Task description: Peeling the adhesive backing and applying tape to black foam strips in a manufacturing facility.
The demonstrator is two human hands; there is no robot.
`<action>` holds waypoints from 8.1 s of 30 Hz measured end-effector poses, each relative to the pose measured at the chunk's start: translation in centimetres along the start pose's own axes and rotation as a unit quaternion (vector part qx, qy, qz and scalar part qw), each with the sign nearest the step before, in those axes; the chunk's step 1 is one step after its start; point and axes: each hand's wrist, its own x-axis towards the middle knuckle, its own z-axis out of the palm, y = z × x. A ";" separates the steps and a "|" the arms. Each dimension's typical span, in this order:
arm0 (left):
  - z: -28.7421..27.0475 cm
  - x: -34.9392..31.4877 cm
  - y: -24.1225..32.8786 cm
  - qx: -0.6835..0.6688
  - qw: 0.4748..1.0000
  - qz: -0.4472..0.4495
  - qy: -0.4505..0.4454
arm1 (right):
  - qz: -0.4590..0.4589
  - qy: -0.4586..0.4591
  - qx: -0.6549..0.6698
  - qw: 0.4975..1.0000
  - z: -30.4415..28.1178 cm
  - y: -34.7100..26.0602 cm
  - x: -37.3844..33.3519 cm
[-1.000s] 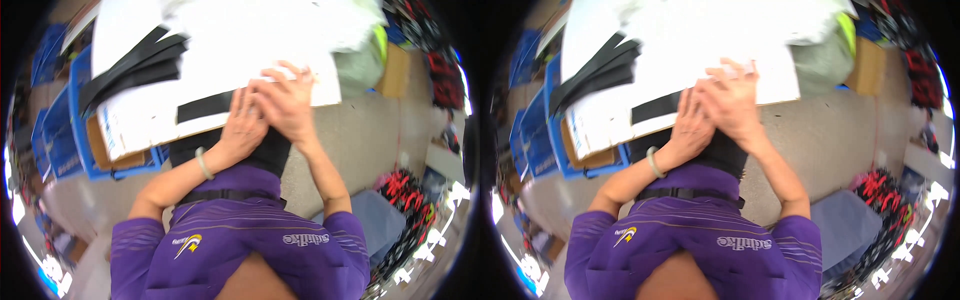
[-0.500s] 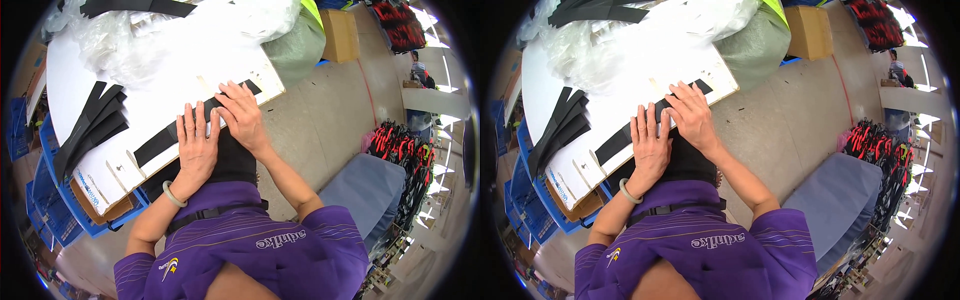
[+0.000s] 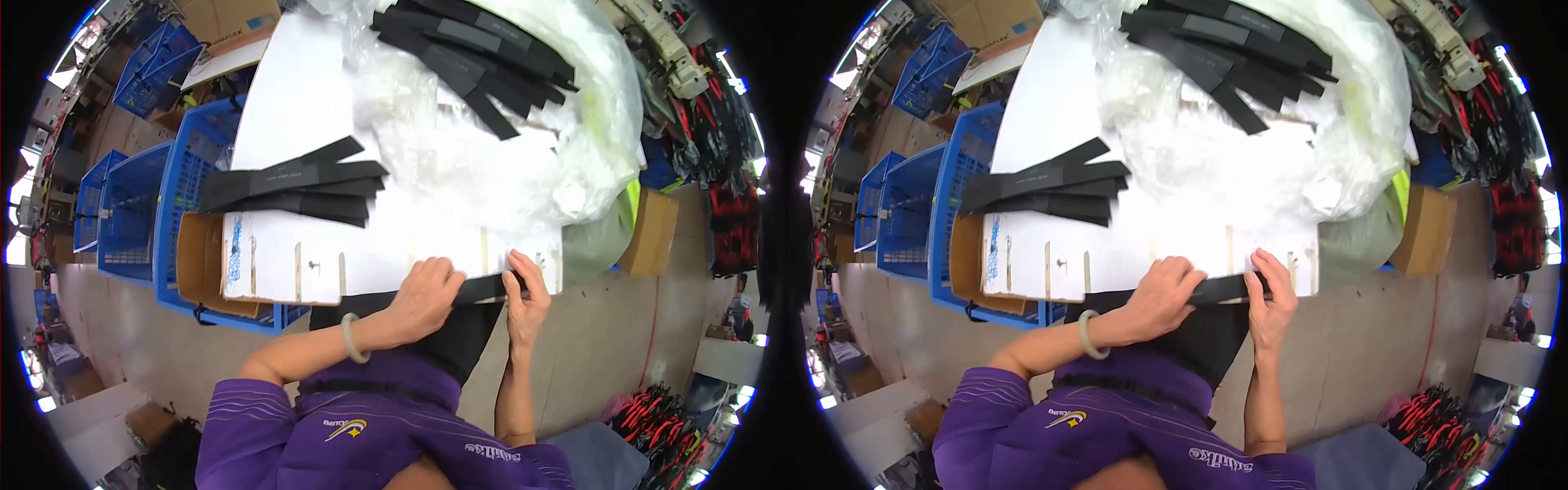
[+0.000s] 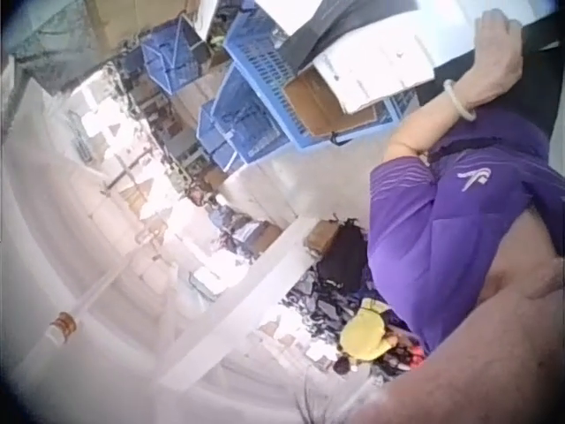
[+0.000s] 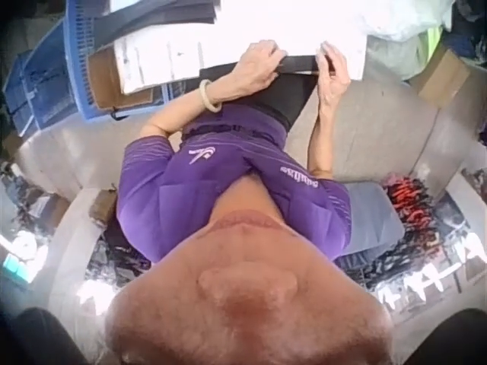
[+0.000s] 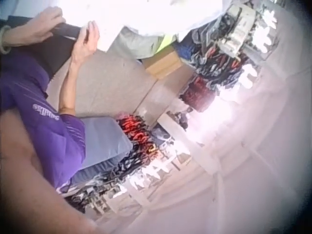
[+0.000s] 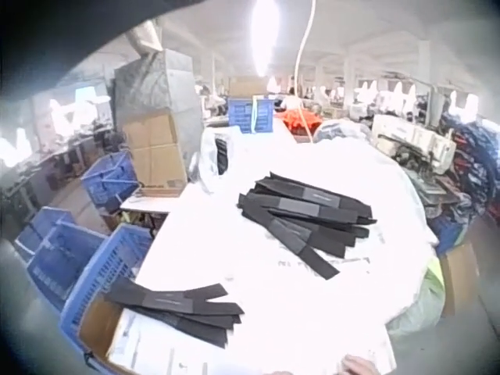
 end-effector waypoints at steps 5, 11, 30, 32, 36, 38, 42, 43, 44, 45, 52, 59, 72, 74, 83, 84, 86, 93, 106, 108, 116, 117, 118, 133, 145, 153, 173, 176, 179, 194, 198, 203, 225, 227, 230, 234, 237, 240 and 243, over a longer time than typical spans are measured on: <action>-14.5 -1.3 -0.4 -0.001 0.997 -0.069 -0.046 | -0.023 0.040 0.057 0.997 -1.7 -3.1 6.0; -21.4 -3.5 -12.0 0.175 0.971 -0.131 0.095 | -0.184 0.005 0.003 0.983 8.5 -3.9 20.8; -13.3 10.7 -4.3 -0.668 0.697 -0.056 0.254 | -0.003 -0.183 0.182 0.966 5.2 -11.3 13.9; -12.5 10.3 -3.3 -0.669 0.695 -0.075 0.254 | 0.063 -0.221 0.243 0.942 4.3 -10.4 12.8; -10.6 9.6 -1.9 -0.505 0.798 -0.103 0.313 | 0.055 -0.182 0.293 0.937 5.1 -8.9 9.6; -9.7 9.5 -1.5 -0.483 0.801 -0.124 0.331 | 0.066 -0.158 0.314 0.934 5.9 -9.0 8.3; -9.1 9.5 -1.1 -0.613 0.723 -0.152 0.281 | 0.080 -0.162 0.275 0.944 5.2 -8.0 8.1; -9.6 9.7 -1.0 -0.700 0.652 -0.184 0.227 | 0.091 -0.179 0.286 0.937 4.9 -7.4 8.3; -9.7 10.1 -0.4 -0.739 0.610 -0.194 0.211 | 0.101 -0.195 0.297 0.929 4.6 -6.9 8.3; -9.1 9.9 -1.3 -0.764 0.594 -0.157 0.198 | 0.106 -0.194 0.300 0.928 5.0 -6.5 8.1; -7.2 11.5 0.0 -0.694 0.616 -0.143 0.345 | -0.071 -0.023 0.106 0.992 6.5 -5.8 7.1; -7.4 11.4 -0.7 -0.692 0.620 -0.168 0.331 | -0.128 0.005 0.058 0.990 6.8 -5.7 6.8; -7.1 11.0 -2.2 -0.697 0.653 -0.118 0.271 | -0.019 -0.037 0.145 0.989 5.0 -6.8 6.4; -7.3 11.2 -1.6 -0.687 0.655 -0.121 0.291 | -0.010 -0.032 0.144 0.989 5.4 -7.1 6.1; -8.6 10.5 -2.5 -0.649 0.648 -0.228 0.327 | -0.105 -0.232 0.134 0.958 3.2 -5.9 12.1; -9.2 9.8 -3.3 -0.632 0.659 -0.237 0.333 | -0.110 -0.129 0.045 0.985 2.5 -4.5 14.6; -10.2 8.9 -3.7 -0.636 0.656 -0.241 0.328 | -0.155 0.032 -0.143 0.977 -0.2 -0.7 20.5; -9.5 7.2 -3.0 -0.703 0.610 -0.236 0.279 | -0.226 -0.065 -0.301 0.924 0.1 7.3 25.7; -7.6 8.4 -1.4 -0.699 0.640 -0.241 0.210 | -0.217 -0.113 -0.284 0.927 0.2 7.2 25.4; -7.4 8.0 -1.3 -0.696 0.641 -0.243 0.217 | -0.222 -0.120 -0.278 0.927 0.4 6.9 24.9; -7.4 8.4 -0.7 -0.703 0.627 -0.238 0.236 | -0.229 0.020 -0.202 0.952 1.7 7.7 23.6; -7.3 8.9 -0.7 -0.702 0.630 -0.236 0.231 | -0.160 0.020 -0.115 0.980 1.5 7.2 23.6; -7.5 9.4 -0.9 -0.701 0.627 -0.238 0.241 | -0.167 0.001 -0.063 0.984 1.9 4.4 22.9; -9.4 9.0 0.6 -0.669 0.678 -0.125 0.279 | -0.177 -0.190 0.084 0.962 2.5 -11.0 12.5; -11.1 9.3 -3.6 -0.832 0.448 -0.206 0.253 | -0.062 -0.304 0.153 0.938 1.6 -11.2 10.2; -11.0 9.1 -2.9 -0.812 0.477 -0.192 0.277 | -0.163 -0.156 0.010 0.974 3.2 -11.2 8.5; -10.2 9.5 -2.0 -0.837 0.449 -0.167 0.266 | -0.303 -0.113 0.000 0.946 3.6 -11.6 7.9; -10.2 9.5 -1.5 -0.851 0.431 -0.166 0.250 | -0.351 -0.071 -0.012 0.934 3.8 -10.9 8.0; -9.8 9.4 -1.2 -0.862 0.423 -0.163 0.229 | -0.361 -0.039 -0.012 0.932 4.5 -10.7 7.9; -10.5 9.7 -1.8 -0.868 0.411 -0.139 0.241 | -0.320 -0.056 -0.024 0.946 5.1 -9.2 6.9; -10.3 9.4 -0.6 -0.806 0.519 -0.079 0.273 | -0.339 -0.050 -0.021 0.939 4.9 -8.8 6.7; -9.4 8.6 1.0 -0.746 0.610 0.049 0.262 | -0.345 -0.034 0.028 0.937 4.9 -6.5 5.0; -2.4 -0.2 1.5 -0.037 0.999 0.034 -0.016 | -0.353 -0.088 -0.173 0.915 -0.1 2.2 2.0; -0.9 -0.6 0.4 0.041 0.998 0.021 -0.043 | -0.310 -0.105 -0.197 0.924 -0.8 2.9 0.7; -0.2 -1.1 -0.3 0.070 0.996 0.028 -0.048 | -0.283 -0.097 -0.239 0.924 -2.1 4.0 -0.2; 0.3 -0.9 -0.5 0.067 0.997 0.030 -0.030 | -0.268 -0.088 -0.251 0.926 -2.5 4.6 -1.3; 0.2 -0.6 -0.4 0.079 0.996 0.031 -0.031 | -0.265 -0.073 -0.260 0.926 -2.3 5.1 -2.1; 0.5 -0.7 0.4 0.116 0.992 0.029 -0.034 | -0.267 -0.061 -0.253 0.928 -2.2 5.2 -2.4; 1.6 -0.5 1.2 0.144 0.990 0.008 -0.009 | -0.266 -0.049 -0.260 0.927 -2.0 5.2 -2.7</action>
